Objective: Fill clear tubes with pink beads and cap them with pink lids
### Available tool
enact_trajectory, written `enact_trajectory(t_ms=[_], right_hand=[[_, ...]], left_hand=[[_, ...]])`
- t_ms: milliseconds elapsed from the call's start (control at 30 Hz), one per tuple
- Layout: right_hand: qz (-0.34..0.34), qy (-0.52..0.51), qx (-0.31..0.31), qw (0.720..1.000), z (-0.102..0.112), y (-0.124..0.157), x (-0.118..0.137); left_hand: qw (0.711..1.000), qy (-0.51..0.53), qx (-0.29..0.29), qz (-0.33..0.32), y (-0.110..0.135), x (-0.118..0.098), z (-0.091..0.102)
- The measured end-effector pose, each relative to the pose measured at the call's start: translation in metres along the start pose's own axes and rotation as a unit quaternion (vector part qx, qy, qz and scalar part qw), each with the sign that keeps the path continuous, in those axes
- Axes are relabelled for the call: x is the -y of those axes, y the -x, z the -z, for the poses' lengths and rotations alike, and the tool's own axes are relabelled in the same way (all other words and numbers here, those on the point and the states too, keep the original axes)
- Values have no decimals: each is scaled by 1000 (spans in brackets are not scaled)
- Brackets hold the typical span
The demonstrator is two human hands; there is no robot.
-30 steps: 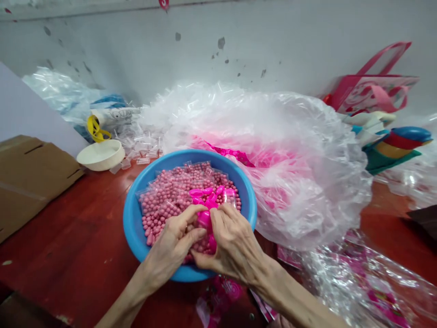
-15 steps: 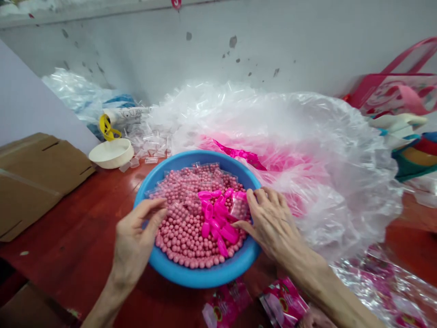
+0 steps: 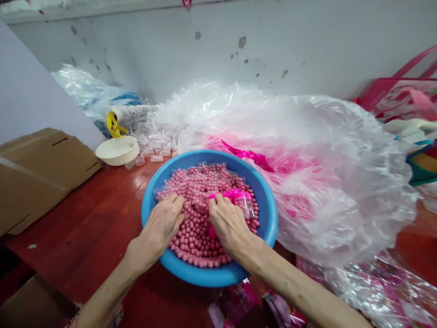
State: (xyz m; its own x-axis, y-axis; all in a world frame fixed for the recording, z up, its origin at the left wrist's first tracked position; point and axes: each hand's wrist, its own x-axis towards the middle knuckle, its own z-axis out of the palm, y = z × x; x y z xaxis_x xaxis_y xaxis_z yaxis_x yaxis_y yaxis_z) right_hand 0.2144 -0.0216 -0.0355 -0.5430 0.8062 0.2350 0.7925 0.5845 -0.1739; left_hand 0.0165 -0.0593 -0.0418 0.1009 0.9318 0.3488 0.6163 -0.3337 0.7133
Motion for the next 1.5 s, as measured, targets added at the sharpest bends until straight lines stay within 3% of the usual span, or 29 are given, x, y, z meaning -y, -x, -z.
enact_trajectory(t_ms=[133, 200, 267, 333, 400, 533, 633, 733, 833, 933, 1000, 1067, 1200, 1367, 1500], right_hand=[[-20, -65, 11, 998, 15, 6, -13], [-58, -165, 24, 984, 22, 6, -18], [-122, -339, 48, 932, 26, 6, -20], [-178, -492, 70, 849, 25, 7, -19], [-200, -559, 87, 800, 21, 8, -16], [-221, -599, 94, 764, 19, 10, -9], [-240, -618, 39, 748, 28, 10, -6], [-240, -646, 2, 724, 39, 11, 0], [-232, -668, -22, 707, 46, 11, 10], [-217, -651, -65, 725, 49, 11, 19], [-208, -622, -87, 750, 52, 10, 20], [-202, -601, -90, 768, 56, 9, 17], [-149, -599, -78, 783, 64, 11, 7], [-23, -403, -150, 903, 72, 16, -1], [77, -303, -155, 937, 79, 15, 4]], left_hand=[[996, 62, 60, 13, -12, -1, -5], [995, 67, 78, 5, -13, -4, -10], [993, 62, 95, -9, -14, -6, -14], [990, 64, 124, -14, -17, -7, -18], [985, 68, 157, -7, -23, -9, -20], [982, 71, 174, 16, -33, -20, -14], [977, 122, 171, 37, -34, -33, -7], [937, 295, 146, 119, -31, -45, -2], [843, 484, 81, 221, -28, -53, -2], [776, 577, 29, 255, -26, -59, -2], [771, 589, 4, 242, -23, -64, -3], [794, 567, -7, 218, -20, -68, -3], [862, 478, 30, 169, -13, -76, -1], [937, 324, 58, 118, -7, -76, -1], [944, 306, 76, 96, -4, -73, -7]])
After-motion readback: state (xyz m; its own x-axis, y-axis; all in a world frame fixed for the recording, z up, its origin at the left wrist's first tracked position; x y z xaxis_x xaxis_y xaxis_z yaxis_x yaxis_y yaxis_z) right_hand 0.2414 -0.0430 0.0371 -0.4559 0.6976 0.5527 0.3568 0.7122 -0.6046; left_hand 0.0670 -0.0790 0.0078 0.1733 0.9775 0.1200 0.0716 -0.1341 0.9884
